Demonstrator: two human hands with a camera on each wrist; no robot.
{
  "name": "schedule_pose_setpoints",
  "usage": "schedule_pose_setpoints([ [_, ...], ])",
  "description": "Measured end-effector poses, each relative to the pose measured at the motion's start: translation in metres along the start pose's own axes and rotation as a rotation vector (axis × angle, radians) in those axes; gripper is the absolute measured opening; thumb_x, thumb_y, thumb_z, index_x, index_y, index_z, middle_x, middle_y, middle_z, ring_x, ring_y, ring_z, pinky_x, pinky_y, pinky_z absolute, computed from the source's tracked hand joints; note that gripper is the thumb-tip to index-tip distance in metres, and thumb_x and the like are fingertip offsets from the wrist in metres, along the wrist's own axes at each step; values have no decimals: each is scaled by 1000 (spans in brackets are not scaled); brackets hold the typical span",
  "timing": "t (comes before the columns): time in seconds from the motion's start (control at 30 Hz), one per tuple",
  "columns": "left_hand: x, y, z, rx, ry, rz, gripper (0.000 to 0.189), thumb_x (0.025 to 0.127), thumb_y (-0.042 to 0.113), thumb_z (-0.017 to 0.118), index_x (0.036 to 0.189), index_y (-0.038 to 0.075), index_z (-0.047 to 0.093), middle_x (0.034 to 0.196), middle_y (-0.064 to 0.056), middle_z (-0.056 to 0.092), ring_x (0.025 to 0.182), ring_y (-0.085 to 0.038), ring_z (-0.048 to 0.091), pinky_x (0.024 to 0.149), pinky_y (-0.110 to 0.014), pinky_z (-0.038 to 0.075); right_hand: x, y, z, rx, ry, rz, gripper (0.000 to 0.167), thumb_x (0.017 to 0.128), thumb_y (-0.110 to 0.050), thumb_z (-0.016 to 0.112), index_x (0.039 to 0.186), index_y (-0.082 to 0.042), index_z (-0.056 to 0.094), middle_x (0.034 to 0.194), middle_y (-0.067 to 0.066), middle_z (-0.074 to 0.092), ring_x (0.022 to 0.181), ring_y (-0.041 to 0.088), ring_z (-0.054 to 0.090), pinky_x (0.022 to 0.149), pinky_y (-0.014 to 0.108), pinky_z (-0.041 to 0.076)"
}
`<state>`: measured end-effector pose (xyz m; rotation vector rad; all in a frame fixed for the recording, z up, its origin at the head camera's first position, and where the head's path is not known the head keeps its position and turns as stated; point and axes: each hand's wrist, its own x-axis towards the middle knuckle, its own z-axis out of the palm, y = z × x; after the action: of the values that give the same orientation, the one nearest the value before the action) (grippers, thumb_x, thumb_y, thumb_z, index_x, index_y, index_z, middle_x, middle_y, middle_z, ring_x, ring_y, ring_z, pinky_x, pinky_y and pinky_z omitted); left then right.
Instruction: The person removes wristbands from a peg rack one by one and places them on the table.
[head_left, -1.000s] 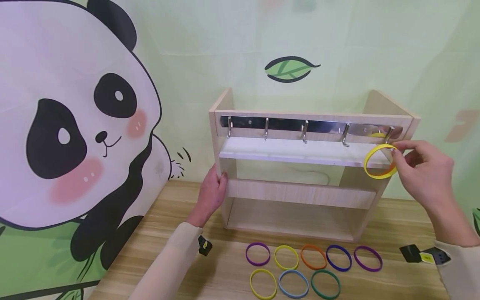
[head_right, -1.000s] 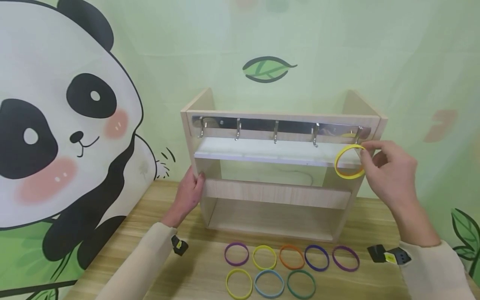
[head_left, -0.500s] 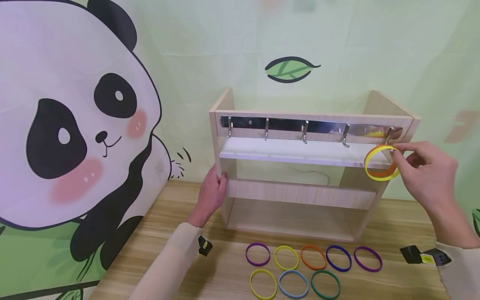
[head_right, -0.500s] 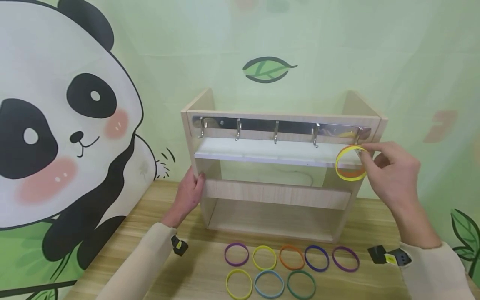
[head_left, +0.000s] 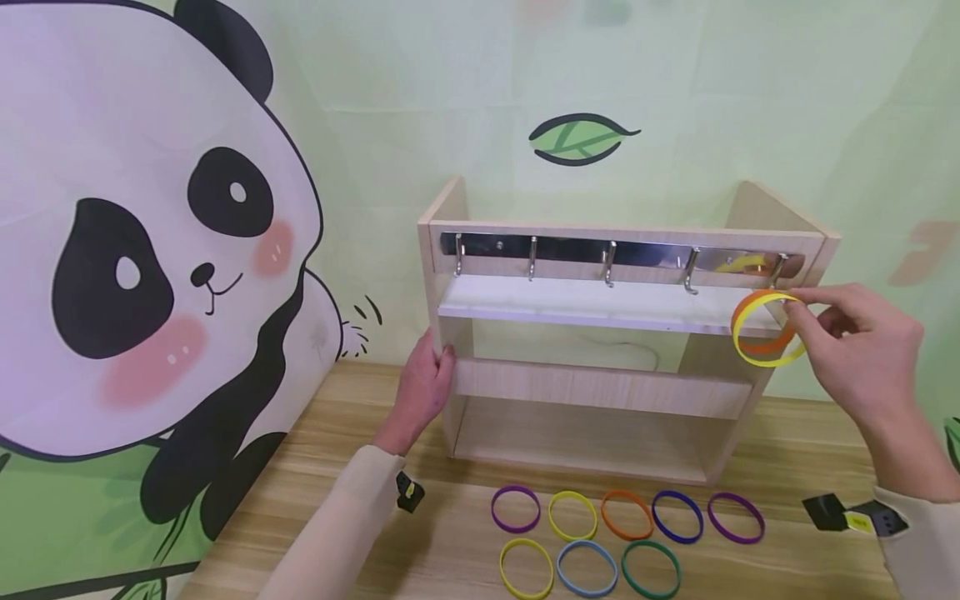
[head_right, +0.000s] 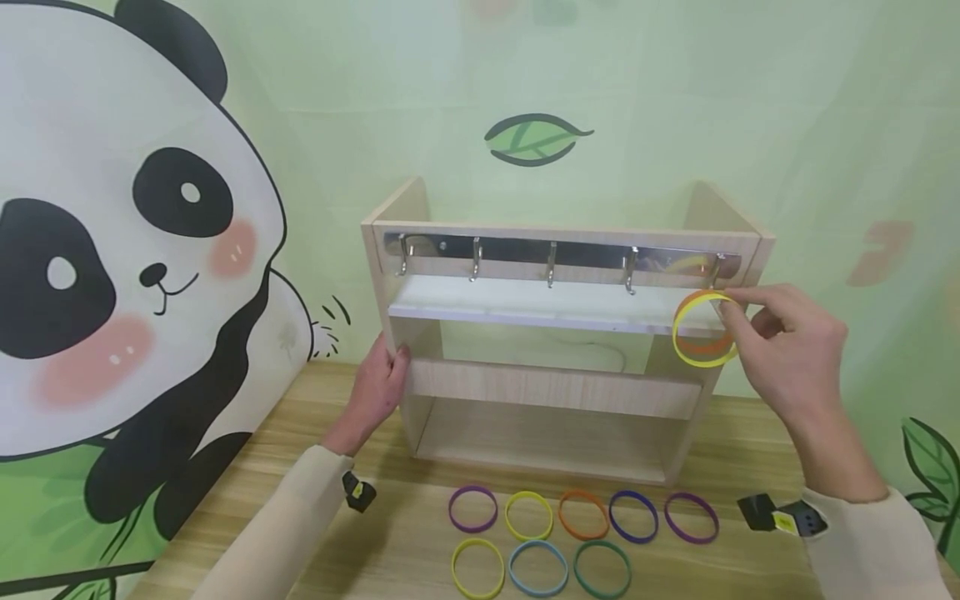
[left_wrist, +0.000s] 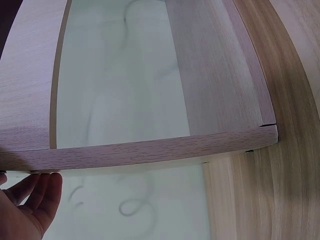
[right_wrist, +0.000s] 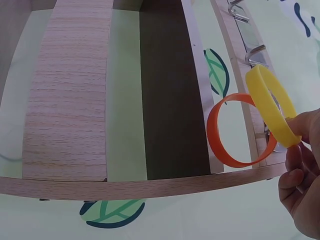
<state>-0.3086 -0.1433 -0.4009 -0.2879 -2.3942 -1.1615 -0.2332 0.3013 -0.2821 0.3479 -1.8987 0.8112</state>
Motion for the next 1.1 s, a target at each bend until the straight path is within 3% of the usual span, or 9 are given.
schedule_pose_setpoints([
  [0.8, 1, -3, 1, -4, 12, 25, 48, 107, 19, 44, 148, -6, 49, 136, -29, 62, 123, -43, 62, 103, -62, 53, -15, -4, -7, 42, -6, -103, 10, 81, 7, 73, 89, 11, 78, 87, -43, 52, 70, -19, 42, 65, 5, 32],
  [0.87, 0, -3, 1, -5, 13, 27, 48, 107, 19, 44, 148, -6, 48, 136, -29, 62, 123, -43, 62, 103, -62, 53, -19, -3, -7, 50, -13, -117, 17, 87, -5, 74, 88, 11, 78, 86, -42, 52, 69, -19, 42, 66, 4, 33],
  [1.03, 0, -3, 1, -11, 15, 34, 48, 107, 18, 44, 149, -6, 49, 135, -30, 62, 123, -43, 63, 104, -61, 53, -27, -2, -7, 67, -27, -141, 59, 97, -48, 67, 86, 9, 78, 78, -38, 51, 67, -20, 42, 67, 3, 34],
  [1.1, 0, -2, 1, -12, 11, 33, 48, 107, 18, 44, 149, -6, 48, 136, -29, 62, 124, -43, 62, 105, -61, 53, -30, -2, -8, 70, -38, -142, 58, 97, -47, 68, 85, 8, 78, 79, -37, 51, 67, -19, 42, 66, 3, 34],
])
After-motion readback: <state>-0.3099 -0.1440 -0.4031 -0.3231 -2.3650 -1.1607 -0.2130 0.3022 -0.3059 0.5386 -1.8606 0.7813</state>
